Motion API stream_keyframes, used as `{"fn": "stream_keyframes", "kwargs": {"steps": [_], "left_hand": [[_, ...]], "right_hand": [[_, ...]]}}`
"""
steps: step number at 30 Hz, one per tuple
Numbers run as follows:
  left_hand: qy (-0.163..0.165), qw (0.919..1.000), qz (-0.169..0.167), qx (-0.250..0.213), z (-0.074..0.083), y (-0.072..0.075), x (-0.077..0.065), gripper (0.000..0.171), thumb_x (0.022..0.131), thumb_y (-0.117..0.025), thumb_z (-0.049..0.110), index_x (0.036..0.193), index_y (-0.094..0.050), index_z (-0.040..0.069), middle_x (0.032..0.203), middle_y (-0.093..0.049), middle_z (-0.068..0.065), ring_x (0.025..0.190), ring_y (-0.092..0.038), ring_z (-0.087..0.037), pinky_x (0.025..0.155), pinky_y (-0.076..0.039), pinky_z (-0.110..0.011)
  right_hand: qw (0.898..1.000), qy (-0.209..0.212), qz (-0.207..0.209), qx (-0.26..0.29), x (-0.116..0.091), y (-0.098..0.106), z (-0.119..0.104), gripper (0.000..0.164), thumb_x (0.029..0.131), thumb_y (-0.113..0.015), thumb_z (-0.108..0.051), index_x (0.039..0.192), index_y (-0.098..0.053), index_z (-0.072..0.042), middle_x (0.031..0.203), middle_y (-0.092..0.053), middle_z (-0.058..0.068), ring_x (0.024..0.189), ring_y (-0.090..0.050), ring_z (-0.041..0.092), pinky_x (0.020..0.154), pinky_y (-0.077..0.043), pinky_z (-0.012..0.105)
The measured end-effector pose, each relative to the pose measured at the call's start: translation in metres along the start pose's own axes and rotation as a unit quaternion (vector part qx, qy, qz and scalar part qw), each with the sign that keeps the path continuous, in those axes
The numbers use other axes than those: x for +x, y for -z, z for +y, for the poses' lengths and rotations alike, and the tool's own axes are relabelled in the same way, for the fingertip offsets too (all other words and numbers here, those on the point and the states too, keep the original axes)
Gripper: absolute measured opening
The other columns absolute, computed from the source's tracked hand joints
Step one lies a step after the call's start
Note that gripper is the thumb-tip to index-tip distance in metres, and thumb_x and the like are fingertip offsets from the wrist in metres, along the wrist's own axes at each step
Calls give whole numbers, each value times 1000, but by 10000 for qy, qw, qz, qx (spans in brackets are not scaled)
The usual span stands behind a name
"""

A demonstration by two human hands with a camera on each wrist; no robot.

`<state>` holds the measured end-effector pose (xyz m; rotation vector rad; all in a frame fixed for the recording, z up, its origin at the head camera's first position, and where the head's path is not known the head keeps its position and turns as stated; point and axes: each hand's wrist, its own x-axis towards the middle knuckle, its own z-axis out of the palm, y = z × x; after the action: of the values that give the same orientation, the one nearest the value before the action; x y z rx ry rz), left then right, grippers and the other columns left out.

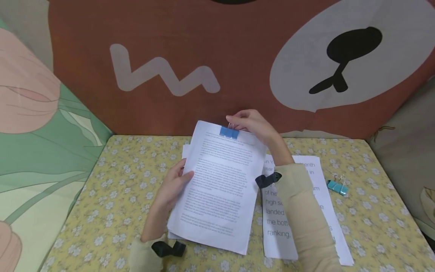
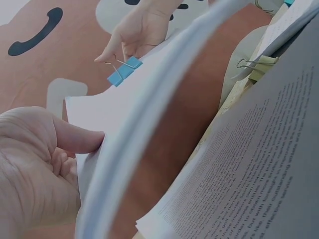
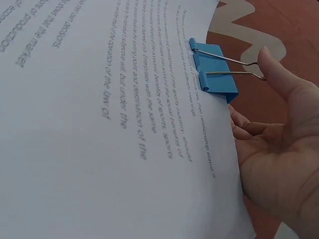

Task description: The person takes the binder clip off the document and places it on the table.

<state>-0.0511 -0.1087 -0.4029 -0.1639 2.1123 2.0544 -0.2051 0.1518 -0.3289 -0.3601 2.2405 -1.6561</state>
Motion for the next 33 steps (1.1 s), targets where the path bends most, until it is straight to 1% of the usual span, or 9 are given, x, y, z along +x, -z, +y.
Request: {"fn": "stream_keyframes", "kwargs": {"steps": [5, 12, 16, 21, 25, 28, 31, 33], "left_hand": [[-64, 9999, -132, -29, 1, 1, -1, 47, 103, -51, 3, 150, -52, 9, 114, -71, -15, 89, -71, -25, 79, -59, -36], [-83, 9998, -202, 2, 1, 1, 0, 45, 104, -51, 4, 149, -53, 9, 111, -72, -14, 87, -71, -26, 76, -58, -35], [-60, 9997, -219, 12, 1, 1, 1, 46, 105, -51, 4, 150, -52, 11, 112, -72, -14, 87, -72, -26, 76, -59, -35], [-50, 9997, -239, 84, 0, 1, 1, 47, 104, -52, 5, 151, -52, 11, 114, -71, -14, 87, -71, -26, 77, -59, -36], [-44, 9996, -264, 121, -1, 1, 1, 47, 104, -52, 4, 151, -52, 10, 115, -71, -14, 88, -70, -25, 78, -58, -36], [-40, 9995, -280, 106, -2, 2, 1, 47, 104, -51, 4, 151, -51, 10, 115, -70, -15, 88, -70, -25, 79, -58, -36], [-47, 9995, -277, 113, -3, 3, 2, 47, 105, -51, 4, 152, -50, 9, 115, -70, -15, 88, -70, -25, 78, -58, -36], [-47, 9995, -284, 107, -3, 3, 2, 48, 105, -51, 4, 152, -49, 8, 116, -69, -15, 88, -70, -25, 79, -58, -35]], "right_hand": [[10000, 16, 84, -45, 0, 0, 1, 42, 99, -70, -32, 112, -68, 7, 102, -73, 12, 92, -66, 27, 86, -52, 28], [9999, 62, 95, -83, 0, 2, 5, 38, 100, -68, -29, 110, -68, 7, 99, -71, 13, 90, -66, 27, 84, -53, 27], [9998, 22, 164, -110, 0, 1, 6, 41, 101, -67, -33, 110, -67, 7, 99, -68, 14, 91, -63, 26, 83, -52, 26], [9990, -79, 419, -134, -1, -1, 7, 46, 102, -65, -38, 112, -65, 6, 105, -65, 19, 93, -61, 25, 82, -53, 24], [9977, 56, 675, 36, -1, 2, 7, 48, 101, -65, -40, 112, -62, 7, 105, -67, 15, 90, -64, 25, 80, -56, 24], [9961, 217, 831, 219, -2, 6, 9, 51, 102, -65, -39, 116, -61, 9, 103, -67, 11, 89, -64, 24, 80, -58, 25], [9949, 294, 908, 317, -4, 9, 11, 52, 102, -64, -39, 117, -60, 10, 102, -67, 8, 88, -62, 21, 79, -57, 24], [9948, 293, 886, 404, -6, 11, 13, 51, 103, -63, -39, 116, -60, 10, 100, -66, 6, 86, -62, 20, 79, -57, 24]]}}
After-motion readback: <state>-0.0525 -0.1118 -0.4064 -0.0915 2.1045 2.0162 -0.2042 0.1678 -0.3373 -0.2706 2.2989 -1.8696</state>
